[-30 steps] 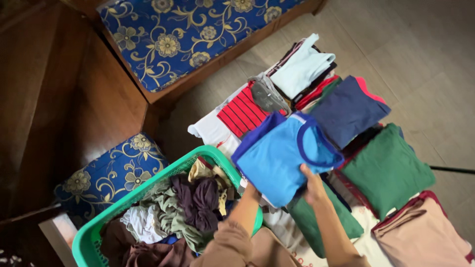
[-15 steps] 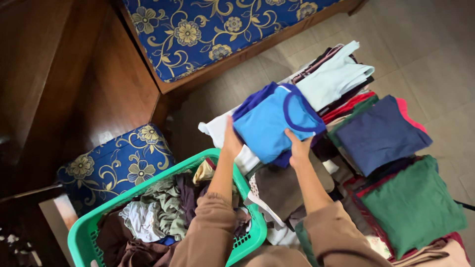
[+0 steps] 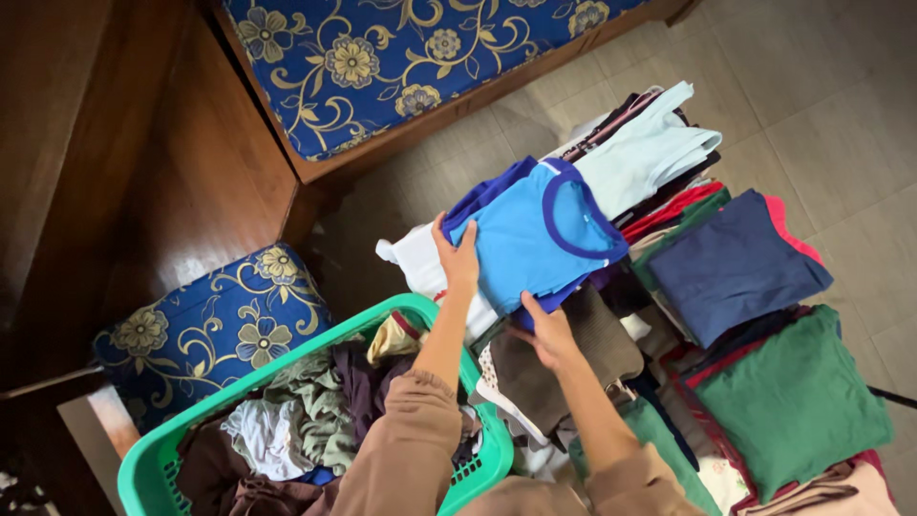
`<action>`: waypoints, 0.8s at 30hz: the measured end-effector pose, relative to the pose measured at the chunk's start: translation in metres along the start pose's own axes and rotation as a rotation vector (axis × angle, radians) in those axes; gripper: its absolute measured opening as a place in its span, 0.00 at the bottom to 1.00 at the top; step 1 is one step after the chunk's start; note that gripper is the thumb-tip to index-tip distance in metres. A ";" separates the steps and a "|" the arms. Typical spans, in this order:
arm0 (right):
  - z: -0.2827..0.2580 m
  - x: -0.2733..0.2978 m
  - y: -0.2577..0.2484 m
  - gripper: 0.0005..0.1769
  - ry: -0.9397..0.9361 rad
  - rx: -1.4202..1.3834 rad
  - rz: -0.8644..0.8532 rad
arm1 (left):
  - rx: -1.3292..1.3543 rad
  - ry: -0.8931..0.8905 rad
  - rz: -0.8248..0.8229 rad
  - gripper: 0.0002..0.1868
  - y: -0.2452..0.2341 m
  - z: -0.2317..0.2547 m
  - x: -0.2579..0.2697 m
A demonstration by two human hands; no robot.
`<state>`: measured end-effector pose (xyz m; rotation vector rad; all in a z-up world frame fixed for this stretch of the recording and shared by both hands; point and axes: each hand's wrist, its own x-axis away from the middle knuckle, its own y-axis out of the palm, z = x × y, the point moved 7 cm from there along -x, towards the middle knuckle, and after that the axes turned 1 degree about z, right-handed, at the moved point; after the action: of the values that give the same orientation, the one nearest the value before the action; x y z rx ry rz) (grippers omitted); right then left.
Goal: The person takes various shirts and pants from a laundry basket and folds them on a table, placing each folded item into organized stacks.
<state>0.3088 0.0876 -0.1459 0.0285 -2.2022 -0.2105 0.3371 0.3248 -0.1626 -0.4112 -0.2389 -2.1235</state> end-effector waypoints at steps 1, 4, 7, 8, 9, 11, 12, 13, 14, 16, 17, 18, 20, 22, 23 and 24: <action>0.026 0.001 -0.001 0.22 0.170 -0.020 -0.035 | -0.037 0.075 0.071 0.36 -0.002 0.007 0.005; 0.048 -0.010 -0.012 0.14 0.110 -0.158 -0.062 | -0.005 0.049 0.156 0.42 -0.001 0.024 0.015; 0.065 -0.017 -0.014 0.17 0.206 -0.238 -0.061 | -0.073 -0.014 0.215 0.45 0.000 0.029 0.035; 0.066 -0.019 -0.011 0.17 0.209 -0.238 -0.066 | -0.201 0.035 0.265 0.44 -0.001 0.032 0.039; 0.064 -0.022 -0.002 0.18 0.188 -0.268 -0.122 | -0.203 0.038 0.269 0.44 0.004 0.029 0.041; 0.064 -0.017 0.005 0.20 0.181 -0.296 -0.164 | -0.252 0.159 0.239 0.41 0.011 0.023 0.053; 0.063 -0.018 0.007 0.19 0.199 -0.284 -0.130 | -0.252 0.158 0.238 0.41 0.010 0.017 0.052; 0.063 -0.017 0.008 0.19 0.217 -0.272 -0.096 | -0.274 0.091 0.282 0.40 0.004 0.008 0.051; 0.058 -0.017 0.009 0.19 0.210 -0.271 -0.098 | -0.290 0.030 0.326 0.40 0.002 0.001 0.047; 0.059 -0.011 0.004 0.19 0.294 -0.106 -0.077 | -0.402 0.019 0.336 0.40 -0.001 0.002 0.046; 0.057 -0.007 -0.001 0.19 0.296 -0.105 -0.070 | -0.520 0.004 0.347 0.40 -0.002 0.005 0.050; 0.054 -0.005 -0.004 0.19 0.287 -0.025 -0.085 | -0.523 0.004 0.341 0.40 -0.002 0.009 0.057; 0.048 0.004 -0.011 0.18 0.280 0.049 -0.093 | -0.885 0.663 0.074 0.38 0.033 0.052 0.087; 0.033 0.018 -0.022 0.23 0.175 0.386 -0.053 | -0.944 0.745 -0.066 0.36 0.046 0.063 0.099; 0.028 0.028 -0.026 0.23 0.175 0.382 -0.048 | -0.997 0.829 -0.199 0.34 0.057 0.066 0.106; 0.004 0.040 -0.036 0.32 -0.074 0.619 0.089 | -0.994 0.829 -0.204 0.34 0.058 0.070 0.105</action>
<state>0.2796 0.0485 -0.1219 0.2670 -2.2549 0.5312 0.3457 0.2345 -0.0574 -0.0131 1.3246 -2.2882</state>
